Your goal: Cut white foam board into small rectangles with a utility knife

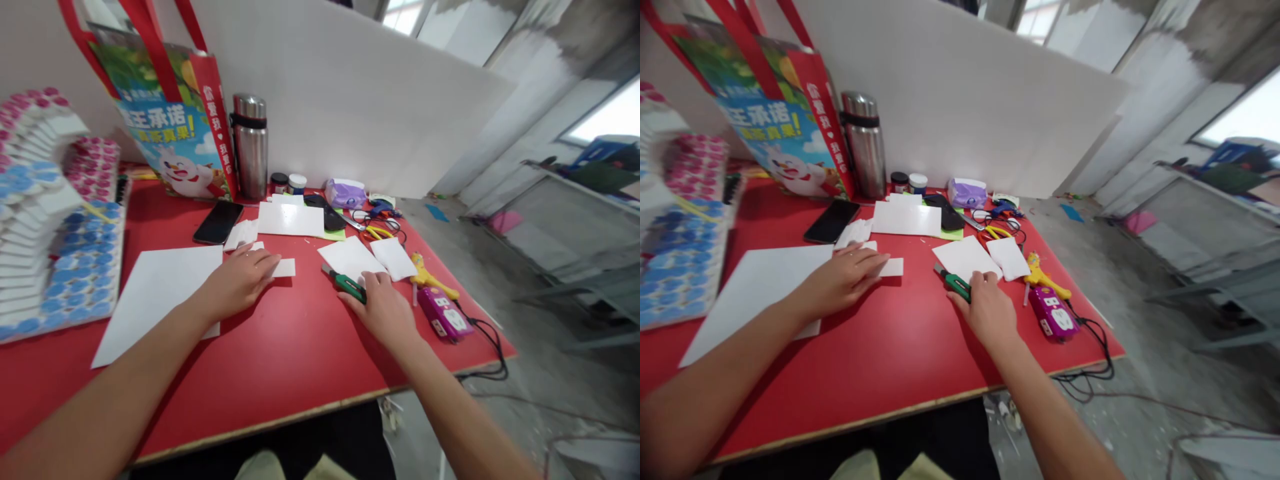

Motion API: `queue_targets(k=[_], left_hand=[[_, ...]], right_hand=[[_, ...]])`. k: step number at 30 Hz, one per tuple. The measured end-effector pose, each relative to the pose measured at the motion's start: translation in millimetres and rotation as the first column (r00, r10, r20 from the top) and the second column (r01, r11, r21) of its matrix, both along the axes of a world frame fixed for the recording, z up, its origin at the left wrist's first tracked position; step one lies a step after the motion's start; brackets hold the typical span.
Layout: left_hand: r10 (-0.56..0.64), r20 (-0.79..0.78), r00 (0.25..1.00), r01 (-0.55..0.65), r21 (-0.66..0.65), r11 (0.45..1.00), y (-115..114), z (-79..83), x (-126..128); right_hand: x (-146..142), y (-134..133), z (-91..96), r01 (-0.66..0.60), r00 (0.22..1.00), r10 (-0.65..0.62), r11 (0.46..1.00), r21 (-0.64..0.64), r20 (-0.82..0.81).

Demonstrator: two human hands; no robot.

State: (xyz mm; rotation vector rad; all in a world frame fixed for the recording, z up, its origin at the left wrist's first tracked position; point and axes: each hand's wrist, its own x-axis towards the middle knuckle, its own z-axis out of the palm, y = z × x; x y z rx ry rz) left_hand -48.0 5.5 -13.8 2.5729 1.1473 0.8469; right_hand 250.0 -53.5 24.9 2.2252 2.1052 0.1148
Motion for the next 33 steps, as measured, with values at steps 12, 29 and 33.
queue_targets(k=[12,29,33], left_hand=[[0.105,0.097,0.99,-0.109,0.036,0.993,-3,3.3,-6],[0.565,0.569,0.597,0.635,-0.766,0.101,-39,19.8,43],[0.593,0.555,0.584,0.596,-0.788,0.151,-37,17.4,47]], right_hand=[[-1,-10,8.9,-0.197,0.926,0.25,0.959,-0.203,0.282],[46,58,3.6,0.125,0.888,-0.148,0.989,-0.082,-0.436],[37,46,0.2,0.046,0.824,-0.089,0.995,-0.09,-0.56]])
